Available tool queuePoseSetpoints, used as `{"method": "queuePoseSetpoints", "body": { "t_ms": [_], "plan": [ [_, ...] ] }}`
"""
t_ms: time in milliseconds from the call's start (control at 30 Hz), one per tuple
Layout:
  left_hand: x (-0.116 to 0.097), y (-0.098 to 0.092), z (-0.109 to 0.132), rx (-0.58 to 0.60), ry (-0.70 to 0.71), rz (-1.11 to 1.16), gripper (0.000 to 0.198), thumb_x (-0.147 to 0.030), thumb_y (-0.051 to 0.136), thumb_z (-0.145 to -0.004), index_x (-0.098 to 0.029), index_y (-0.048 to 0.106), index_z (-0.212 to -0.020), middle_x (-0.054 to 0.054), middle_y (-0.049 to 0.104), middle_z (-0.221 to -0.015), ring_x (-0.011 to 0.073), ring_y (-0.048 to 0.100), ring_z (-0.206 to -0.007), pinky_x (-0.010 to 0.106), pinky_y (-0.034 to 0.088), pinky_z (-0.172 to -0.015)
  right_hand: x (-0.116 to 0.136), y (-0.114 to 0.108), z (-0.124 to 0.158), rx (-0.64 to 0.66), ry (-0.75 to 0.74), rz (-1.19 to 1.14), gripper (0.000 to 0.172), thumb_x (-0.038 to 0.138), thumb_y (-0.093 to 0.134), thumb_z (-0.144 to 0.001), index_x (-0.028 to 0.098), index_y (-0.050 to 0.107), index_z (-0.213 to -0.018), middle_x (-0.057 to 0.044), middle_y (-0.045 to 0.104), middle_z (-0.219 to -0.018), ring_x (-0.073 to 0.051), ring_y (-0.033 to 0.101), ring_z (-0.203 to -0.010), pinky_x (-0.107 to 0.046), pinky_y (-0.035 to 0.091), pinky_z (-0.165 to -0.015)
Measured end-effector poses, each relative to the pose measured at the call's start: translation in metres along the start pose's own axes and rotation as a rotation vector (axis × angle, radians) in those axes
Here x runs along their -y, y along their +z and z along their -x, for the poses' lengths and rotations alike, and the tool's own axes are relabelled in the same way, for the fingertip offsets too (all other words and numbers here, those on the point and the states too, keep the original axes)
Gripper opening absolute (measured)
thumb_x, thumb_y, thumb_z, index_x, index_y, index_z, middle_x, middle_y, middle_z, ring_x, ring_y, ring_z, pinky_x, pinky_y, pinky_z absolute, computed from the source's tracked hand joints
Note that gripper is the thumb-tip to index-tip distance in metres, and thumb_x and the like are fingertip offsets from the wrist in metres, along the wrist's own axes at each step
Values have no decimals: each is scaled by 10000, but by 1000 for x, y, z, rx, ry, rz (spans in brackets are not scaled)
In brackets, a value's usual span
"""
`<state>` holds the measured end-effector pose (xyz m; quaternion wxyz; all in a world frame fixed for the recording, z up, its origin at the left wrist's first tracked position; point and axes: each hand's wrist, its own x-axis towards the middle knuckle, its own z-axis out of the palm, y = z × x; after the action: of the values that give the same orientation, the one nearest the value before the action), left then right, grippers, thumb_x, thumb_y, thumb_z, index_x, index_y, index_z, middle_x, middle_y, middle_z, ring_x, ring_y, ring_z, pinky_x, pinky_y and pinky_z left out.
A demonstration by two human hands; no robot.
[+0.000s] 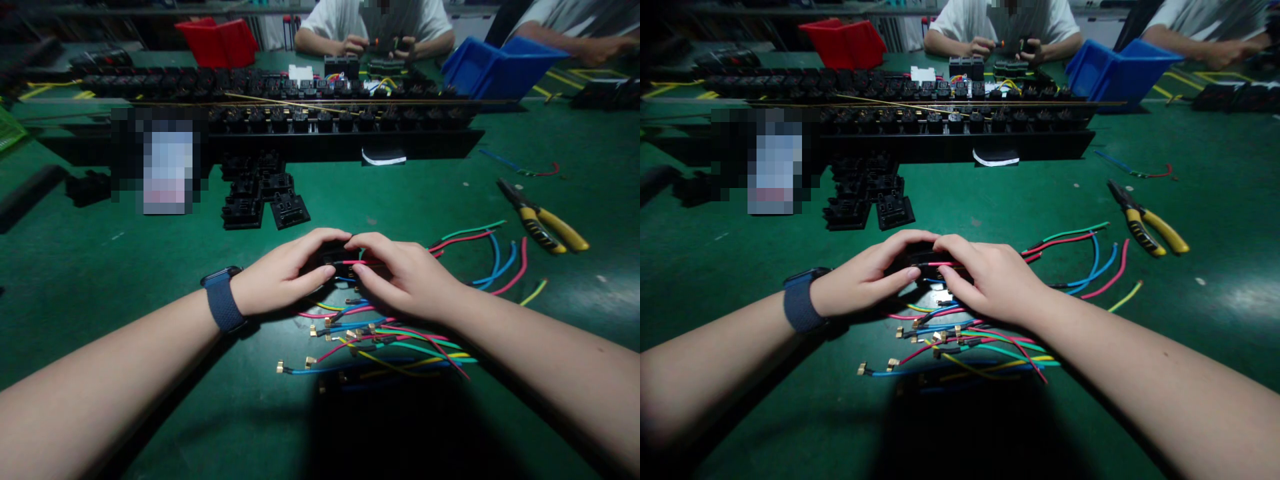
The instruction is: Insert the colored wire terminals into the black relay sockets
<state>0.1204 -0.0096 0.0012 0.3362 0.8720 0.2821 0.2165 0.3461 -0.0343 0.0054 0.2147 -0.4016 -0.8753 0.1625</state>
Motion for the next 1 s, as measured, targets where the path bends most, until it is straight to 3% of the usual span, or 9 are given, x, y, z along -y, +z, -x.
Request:
{"method": "queuePoseSetpoints", "body": {
  "t_ms": [1000],
  "plan": [
    [0,-1,-1,8,-63,18,419,-337,469,-927,-193,412,-1317,68,532,-1312,200,528,-1180,310,426,-1012,1,0,-1,20,38,-9,282,292,447,-908,199,496,-1170,-50,686,-1033,-184,659,-852,-293,490,-719]
  ]
}}
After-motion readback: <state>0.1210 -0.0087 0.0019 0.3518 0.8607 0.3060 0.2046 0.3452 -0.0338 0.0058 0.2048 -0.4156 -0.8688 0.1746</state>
